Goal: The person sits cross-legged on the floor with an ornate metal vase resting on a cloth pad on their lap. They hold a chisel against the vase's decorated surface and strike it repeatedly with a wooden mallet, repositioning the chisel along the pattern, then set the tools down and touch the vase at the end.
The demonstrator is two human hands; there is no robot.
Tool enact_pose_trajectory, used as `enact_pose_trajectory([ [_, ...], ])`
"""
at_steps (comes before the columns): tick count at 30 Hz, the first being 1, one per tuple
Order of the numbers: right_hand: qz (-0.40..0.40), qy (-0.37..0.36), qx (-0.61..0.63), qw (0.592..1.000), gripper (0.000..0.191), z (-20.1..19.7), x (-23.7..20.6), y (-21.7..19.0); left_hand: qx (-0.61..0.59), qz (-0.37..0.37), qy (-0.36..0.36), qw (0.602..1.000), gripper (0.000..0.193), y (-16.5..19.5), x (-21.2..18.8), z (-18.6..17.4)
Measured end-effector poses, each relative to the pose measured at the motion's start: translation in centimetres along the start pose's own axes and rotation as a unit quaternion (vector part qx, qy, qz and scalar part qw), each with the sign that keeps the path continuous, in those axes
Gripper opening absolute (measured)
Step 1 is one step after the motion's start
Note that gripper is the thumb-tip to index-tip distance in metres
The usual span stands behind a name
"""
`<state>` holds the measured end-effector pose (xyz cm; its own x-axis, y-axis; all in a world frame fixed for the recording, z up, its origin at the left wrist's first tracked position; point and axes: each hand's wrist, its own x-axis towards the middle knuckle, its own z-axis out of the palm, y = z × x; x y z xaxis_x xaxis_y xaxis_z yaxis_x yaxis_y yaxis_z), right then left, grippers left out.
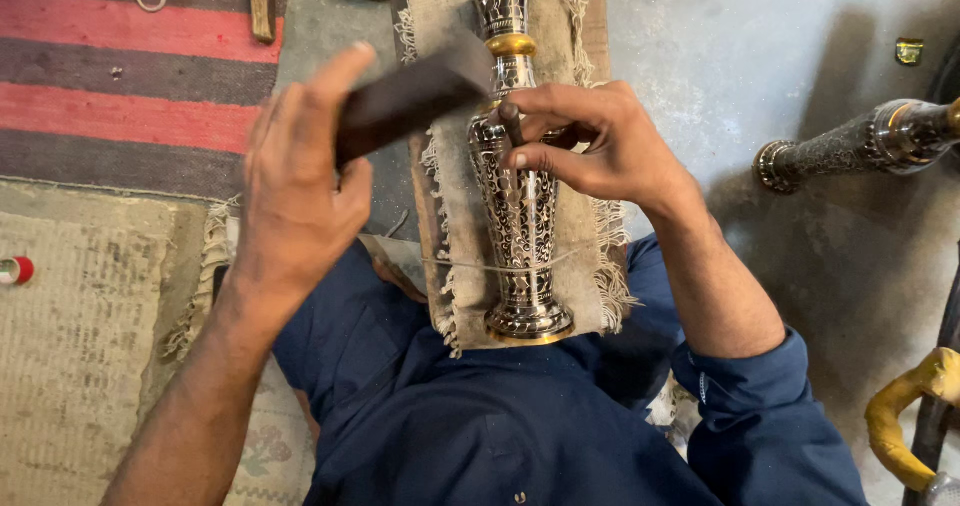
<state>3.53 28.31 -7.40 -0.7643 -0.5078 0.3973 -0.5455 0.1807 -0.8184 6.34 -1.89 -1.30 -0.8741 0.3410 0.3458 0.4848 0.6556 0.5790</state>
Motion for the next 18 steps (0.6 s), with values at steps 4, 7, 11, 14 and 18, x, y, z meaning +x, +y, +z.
enact_pose_trajectory([
  [4,-0.008,-0.007,0.025,1.000,0.044,0.1,0.0,0.3,0.242,0.095,0.016,0.965,0.067,0.3,0.7,-0.2],
  [7,0.016,0.002,0.012,1.000,0.045,0.0,-0.2,0.2,-0.078,0.060,0.026,0.995,0.066,0.5,0.8,-0.3],
  [11,0.027,-0.009,0.010,1.000,0.042,0.0,0.0,0.1,0.171,0.114,0.043,0.978,0.064,0.3,1.0,0.3],
  [14,0.029,0.003,0.027,0.999,0.044,0.2,-0.1,-0.2,0.074,0.096,0.038,0.992,0.066,-0.4,1.1,0.5],
  [18,0.033,0.004,0.047,0.998,0.043,0.1,-0.2,-0.2,0.149,0.103,0.041,0.983,0.067,-1.4,1.0,0.9],
])
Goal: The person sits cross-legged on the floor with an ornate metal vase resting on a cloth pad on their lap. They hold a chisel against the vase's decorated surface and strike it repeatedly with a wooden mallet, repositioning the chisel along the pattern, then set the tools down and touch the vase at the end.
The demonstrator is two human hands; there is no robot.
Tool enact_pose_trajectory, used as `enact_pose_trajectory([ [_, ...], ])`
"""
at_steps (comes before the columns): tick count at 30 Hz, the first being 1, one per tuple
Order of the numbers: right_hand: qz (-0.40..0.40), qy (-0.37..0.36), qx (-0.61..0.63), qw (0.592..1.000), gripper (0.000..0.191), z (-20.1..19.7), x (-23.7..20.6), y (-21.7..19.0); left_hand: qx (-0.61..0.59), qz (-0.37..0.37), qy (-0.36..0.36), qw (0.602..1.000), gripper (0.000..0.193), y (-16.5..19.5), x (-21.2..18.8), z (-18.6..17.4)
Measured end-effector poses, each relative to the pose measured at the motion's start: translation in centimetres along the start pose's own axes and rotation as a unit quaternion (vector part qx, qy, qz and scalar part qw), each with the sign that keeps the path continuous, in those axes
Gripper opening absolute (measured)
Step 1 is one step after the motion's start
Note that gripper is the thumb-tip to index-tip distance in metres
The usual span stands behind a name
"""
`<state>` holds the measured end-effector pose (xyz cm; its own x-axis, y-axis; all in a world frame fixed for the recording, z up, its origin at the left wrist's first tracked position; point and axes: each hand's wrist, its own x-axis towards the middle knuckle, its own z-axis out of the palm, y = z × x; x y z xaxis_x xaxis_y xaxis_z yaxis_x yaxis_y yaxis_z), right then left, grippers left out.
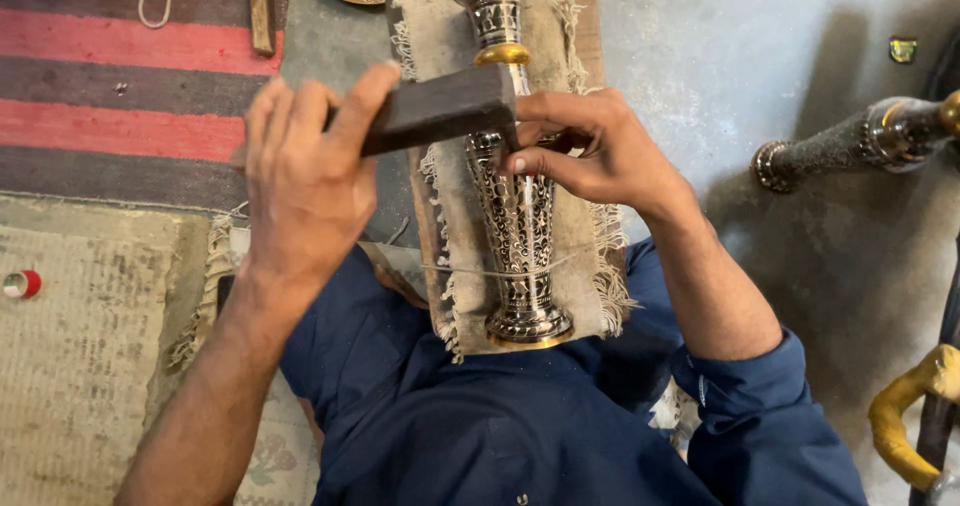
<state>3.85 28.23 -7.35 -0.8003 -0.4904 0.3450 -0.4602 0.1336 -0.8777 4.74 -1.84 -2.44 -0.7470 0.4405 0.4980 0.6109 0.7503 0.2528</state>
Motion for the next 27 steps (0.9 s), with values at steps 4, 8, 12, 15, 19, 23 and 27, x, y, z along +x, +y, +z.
enact_pose_trajectory([
  [4,0.015,0.007,-0.011,1.000,0.044,0.0,-0.1,0.1,0.037,0.015,0.005,0.999,0.067,-0.3,-0.1,0.3],
  [8,-0.016,-0.001,0.018,1.000,0.043,0.0,0.2,0.2,-0.048,-0.043,0.009,0.998,0.066,0.0,0.0,0.4],
  [12,0.011,-0.015,-0.006,1.000,0.035,-0.2,0.2,0.0,-0.043,-0.037,-0.007,0.998,0.062,0.4,0.3,0.3],
  [15,-0.013,-0.015,-0.014,1.000,0.038,-0.2,0.4,0.1,0.089,0.021,-0.007,0.996,0.063,0.6,0.5,0.1],
  [19,-0.001,-0.028,0.000,1.000,0.031,-0.3,0.2,0.3,0.085,0.025,-0.012,0.996,0.063,0.6,0.3,-0.1],
  [23,-0.015,-0.014,0.020,1.000,0.046,-0.2,0.2,0.6,-0.077,-0.011,0.010,0.997,0.065,0.0,0.1,0.0],
  [27,0.007,-0.016,0.034,0.999,0.047,-0.1,-0.1,0.4,0.014,0.003,0.008,1.000,0.072,-0.2,-0.3,0.2],
])
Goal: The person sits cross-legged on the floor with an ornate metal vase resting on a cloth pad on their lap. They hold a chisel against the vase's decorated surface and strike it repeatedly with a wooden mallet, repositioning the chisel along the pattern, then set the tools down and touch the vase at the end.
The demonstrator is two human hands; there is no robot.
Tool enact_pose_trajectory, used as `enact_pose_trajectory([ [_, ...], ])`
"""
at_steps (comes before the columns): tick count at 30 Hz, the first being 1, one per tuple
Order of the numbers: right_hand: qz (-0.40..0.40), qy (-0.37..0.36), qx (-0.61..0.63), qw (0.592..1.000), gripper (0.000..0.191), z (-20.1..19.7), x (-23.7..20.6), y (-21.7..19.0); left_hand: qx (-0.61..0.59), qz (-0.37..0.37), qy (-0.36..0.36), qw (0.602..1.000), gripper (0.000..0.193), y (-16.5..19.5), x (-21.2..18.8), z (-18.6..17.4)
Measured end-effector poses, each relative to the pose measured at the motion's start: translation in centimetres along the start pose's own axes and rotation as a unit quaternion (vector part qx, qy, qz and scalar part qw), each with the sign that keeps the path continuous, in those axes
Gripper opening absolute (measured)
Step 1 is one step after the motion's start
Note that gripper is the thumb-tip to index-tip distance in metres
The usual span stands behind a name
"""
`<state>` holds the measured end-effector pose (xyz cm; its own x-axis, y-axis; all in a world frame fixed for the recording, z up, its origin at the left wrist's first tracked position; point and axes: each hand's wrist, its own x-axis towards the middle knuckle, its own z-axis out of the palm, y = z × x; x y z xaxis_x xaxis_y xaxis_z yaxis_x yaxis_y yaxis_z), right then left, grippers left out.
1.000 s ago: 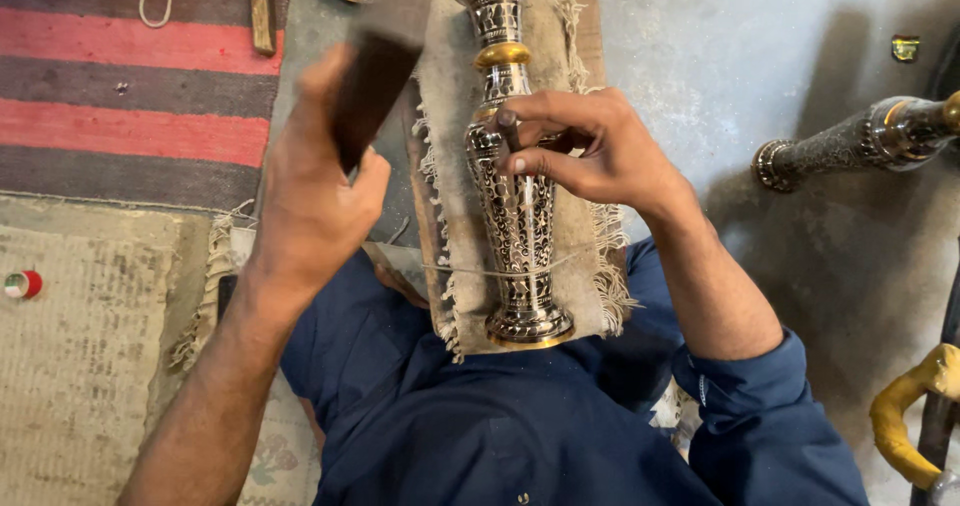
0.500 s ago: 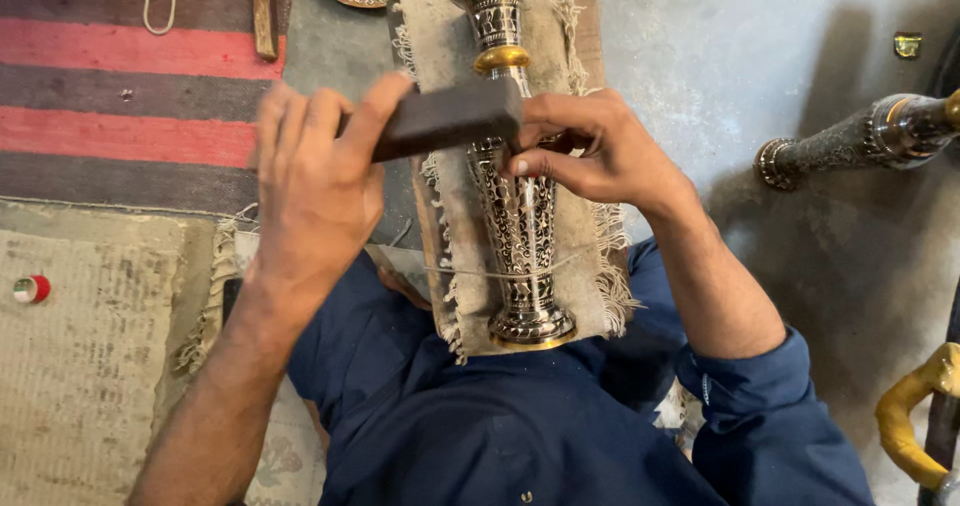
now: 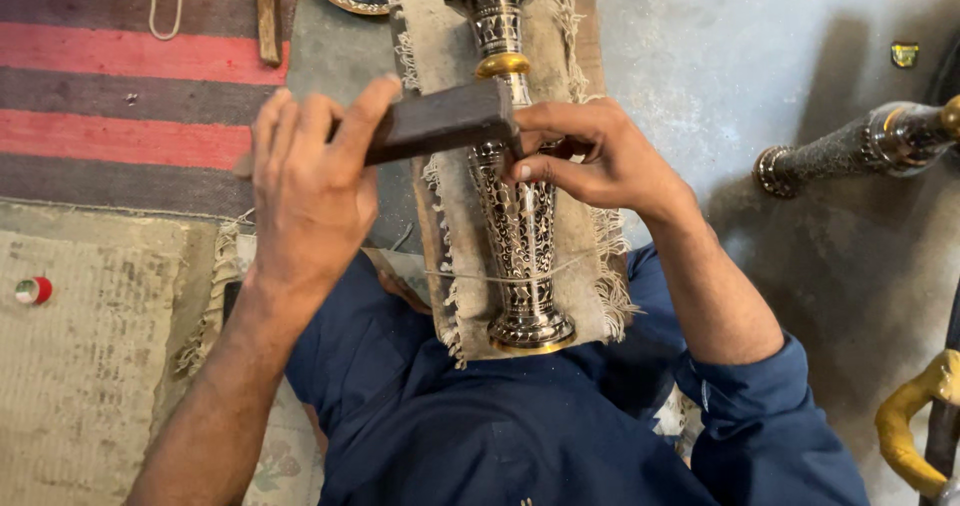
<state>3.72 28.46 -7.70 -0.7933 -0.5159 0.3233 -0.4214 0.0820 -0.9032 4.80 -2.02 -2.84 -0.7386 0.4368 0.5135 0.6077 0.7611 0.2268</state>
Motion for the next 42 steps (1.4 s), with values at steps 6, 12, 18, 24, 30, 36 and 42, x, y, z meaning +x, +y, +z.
enact_pose_trajectory([
  [6,-0.008,0.001,0.005,1.000,0.047,-0.1,0.0,0.2,-0.045,-0.017,-0.007,0.999,0.069,0.4,0.4,-0.2],
  [12,0.019,0.013,-0.001,1.000,0.047,0.1,-0.7,0.9,-0.026,-0.064,-0.041,0.997,0.072,1.2,-0.3,0.0],
  [18,0.025,0.079,0.081,0.993,0.041,1.1,-1.4,0.5,-0.344,-0.161,0.010,0.925,0.049,1.8,-3.7,4.0],
  [24,0.066,0.118,0.068,0.989,0.044,2.0,-2.0,-0.8,-0.453,-0.244,-0.069,0.855,0.039,1.0,-4.0,5.7],
  [30,0.052,0.129,0.111,0.984,0.041,2.4,-1.8,-0.6,-0.293,-0.224,-0.131,0.920,0.040,-0.2,0.5,1.0],
  [36,0.071,0.144,0.054,0.986,0.041,2.7,-2.3,-0.3,0.034,0.087,-0.080,0.992,0.065,0.7,5.0,-3.6],
  [42,0.052,0.163,0.050,0.984,0.042,3.0,-2.5,0.6,-0.032,-0.017,-0.097,0.995,0.063,0.7,3.8,-2.4],
])
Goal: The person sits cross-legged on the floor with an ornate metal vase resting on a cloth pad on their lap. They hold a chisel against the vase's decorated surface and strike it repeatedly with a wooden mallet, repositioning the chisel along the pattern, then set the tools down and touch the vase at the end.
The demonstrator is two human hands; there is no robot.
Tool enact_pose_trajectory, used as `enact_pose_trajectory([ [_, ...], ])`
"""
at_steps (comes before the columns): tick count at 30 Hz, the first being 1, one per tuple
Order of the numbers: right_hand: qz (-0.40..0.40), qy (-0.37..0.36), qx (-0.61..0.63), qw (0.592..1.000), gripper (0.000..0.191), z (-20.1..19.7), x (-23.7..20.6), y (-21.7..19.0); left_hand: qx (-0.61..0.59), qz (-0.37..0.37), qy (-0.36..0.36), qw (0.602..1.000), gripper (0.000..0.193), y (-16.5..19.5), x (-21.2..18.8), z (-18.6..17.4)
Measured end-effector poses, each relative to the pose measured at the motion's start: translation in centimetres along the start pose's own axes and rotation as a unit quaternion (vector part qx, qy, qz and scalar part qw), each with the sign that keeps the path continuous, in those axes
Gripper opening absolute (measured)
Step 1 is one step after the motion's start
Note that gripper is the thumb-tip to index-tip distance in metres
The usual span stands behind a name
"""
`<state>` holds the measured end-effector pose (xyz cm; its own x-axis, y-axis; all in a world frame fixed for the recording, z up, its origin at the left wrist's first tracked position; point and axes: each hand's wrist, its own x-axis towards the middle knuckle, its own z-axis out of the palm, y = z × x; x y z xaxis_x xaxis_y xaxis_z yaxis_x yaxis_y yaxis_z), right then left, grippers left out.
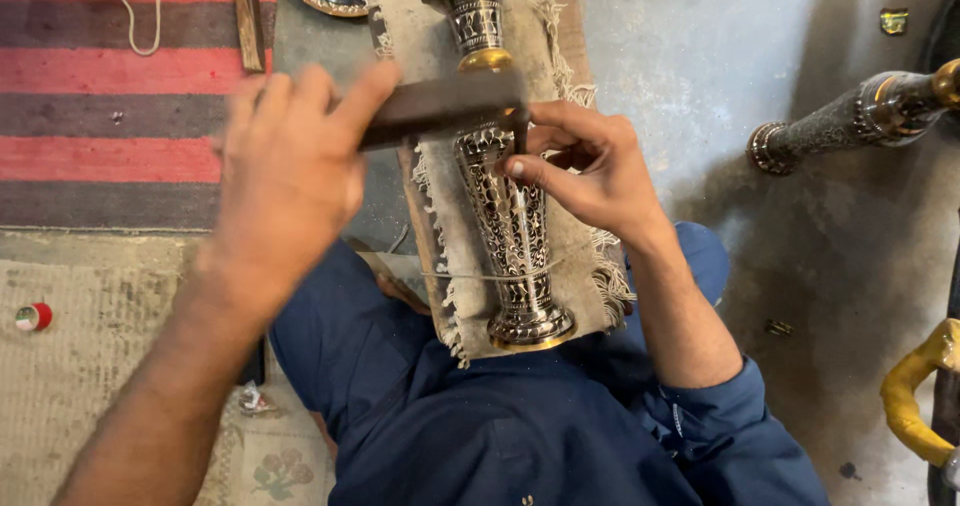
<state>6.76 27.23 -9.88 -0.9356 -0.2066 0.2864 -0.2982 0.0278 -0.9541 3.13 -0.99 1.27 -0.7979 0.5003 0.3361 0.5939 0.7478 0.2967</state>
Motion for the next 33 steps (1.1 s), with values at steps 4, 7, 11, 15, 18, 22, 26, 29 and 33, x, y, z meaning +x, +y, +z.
enact_pose_trajectory([
  [4,0.008,0.065,0.110,0.992,0.032,-0.1,-0.1,0.6,0.178,0.063,0.034,0.981,0.059,-1.9,-2.1,1.0],
  [7,0.052,0.134,0.177,0.974,0.034,-0.5,-0.5,0.4,-0.155,-0.033,-0.006,0.987,0.058,-2.6,-4.0,2.5],
  [11,0.024,0.071,0.070,0.995,0.045,-0.4,-1.3,-0.4,-0.399,-0.204,0.003,0.894,0.039,-0.9,-7.2,6.9],
  [15,0.013,0.026,0.047,0.998,0.038,0.5,-1.2,-1.2,-0.517,-0.189,0.053,0.833,0.042,0.5,-8.9,11.0],
  [18,0.032,0.017,0.018,0.999,0.037,0.8,-0.9,-1.9,-0.521,-0.200,0.031,0.829,0.041,0.0,-9.0,11.2],
  [22,0.033,-0.003,-0.042,0.999,0.038,0.6,-0.8,-2.6,-0.481,-0.149,0.002,0.864,0.034,-1.1,-8.0,8.8],
  [26,0.028,-0.011,-0.036,0.999,0.038,0.4,-0.5,-2.4,-0.343,-0.130,-0.033,0.930,0.057,-1.4,-6.7,5.8],
  [29,0.004,-0.017,-0.039,0.999,0.042,0.1,-0.1,-1.9,-0.282,-0.121,-0.040,0.951,0.061,-1.3,-5.4,3.9],
  [33,0.001,-0.017,-0.050,0.999,0.043,-0.1,-0.3,-1.3,-0.224,-0.082,-0.046,0.970,0.061,-1.3,-3.8,1.8],
])
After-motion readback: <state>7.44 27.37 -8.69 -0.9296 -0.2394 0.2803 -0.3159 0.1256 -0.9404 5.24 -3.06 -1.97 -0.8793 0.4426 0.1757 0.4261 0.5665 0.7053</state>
